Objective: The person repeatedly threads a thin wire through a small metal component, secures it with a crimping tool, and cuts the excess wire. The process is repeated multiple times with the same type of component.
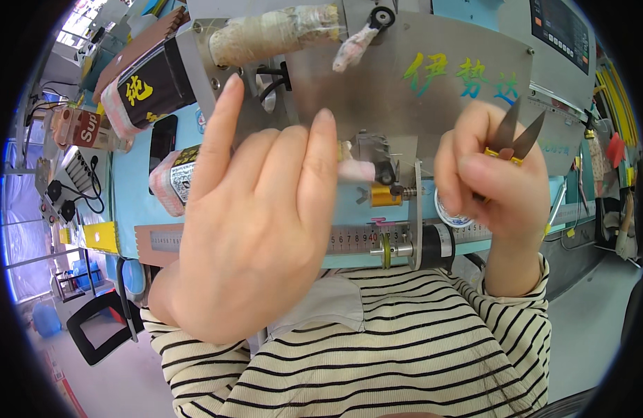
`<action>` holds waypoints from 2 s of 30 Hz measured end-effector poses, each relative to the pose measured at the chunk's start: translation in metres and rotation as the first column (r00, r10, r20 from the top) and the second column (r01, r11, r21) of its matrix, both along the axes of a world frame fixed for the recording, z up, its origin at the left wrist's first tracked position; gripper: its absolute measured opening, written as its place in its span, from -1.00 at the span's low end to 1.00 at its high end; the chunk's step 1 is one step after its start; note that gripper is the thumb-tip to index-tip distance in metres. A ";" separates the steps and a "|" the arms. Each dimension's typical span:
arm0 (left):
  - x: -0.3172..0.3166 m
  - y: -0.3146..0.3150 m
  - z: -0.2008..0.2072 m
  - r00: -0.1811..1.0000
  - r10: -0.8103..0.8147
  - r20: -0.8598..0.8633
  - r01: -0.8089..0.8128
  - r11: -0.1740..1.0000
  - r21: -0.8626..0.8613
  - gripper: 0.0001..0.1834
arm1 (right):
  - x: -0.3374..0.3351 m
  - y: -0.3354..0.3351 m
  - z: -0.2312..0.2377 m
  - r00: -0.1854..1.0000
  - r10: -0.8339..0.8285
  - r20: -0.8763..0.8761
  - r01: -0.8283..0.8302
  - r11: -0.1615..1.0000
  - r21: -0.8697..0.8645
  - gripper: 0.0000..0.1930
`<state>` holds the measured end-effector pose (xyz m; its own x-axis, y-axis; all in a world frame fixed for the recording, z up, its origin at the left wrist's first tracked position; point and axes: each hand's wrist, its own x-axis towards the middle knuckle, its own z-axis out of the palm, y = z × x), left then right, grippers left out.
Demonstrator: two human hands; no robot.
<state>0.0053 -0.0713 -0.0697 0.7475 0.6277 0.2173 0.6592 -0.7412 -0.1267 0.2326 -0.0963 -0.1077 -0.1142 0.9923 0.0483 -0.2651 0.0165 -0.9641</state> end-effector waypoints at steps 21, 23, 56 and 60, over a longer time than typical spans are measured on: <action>0.003 0.017 -0.012 0.956 -0.083 0.282 0.058 0.994 0.094 -0.77 | -0.012 0.027 -0.013 0.784 -0.254 0.566 -0.034 0.893 0.448 -0.95; 0.003 0.018 -0.013 0.950 -0.093 0.300 0.064 0.993 0.103 -0.78 | -0.012 0.026 -0.012 0.801 -0.166 0.575 -0.201 0.831 0.519 -0.96; 0.004 0.035 -0.001 0.845 -0.521 0.117 0.519 0.853 0.054 -0.76 | 0.030 -0.049 -0.028 0.738 -0.114 0.666 0.109 0.993 0.050 -0.89; 0.006 0.006 -0.039 0.800 -0.543 0.256 0.506 0.839 0.197 -0.69 | 0.030 -0.053 -0.069 0.301 -0.205 0.931 0.174 0.972 0.158 -0.80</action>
<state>0.0113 -0.0653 -0.1083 0.8458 0.1150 0.5210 0.1927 -0.9764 -0.0973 0.2622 -0.1495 -0.1771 0.0926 0.9935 0.0659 0.8271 -0.0399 -0.5606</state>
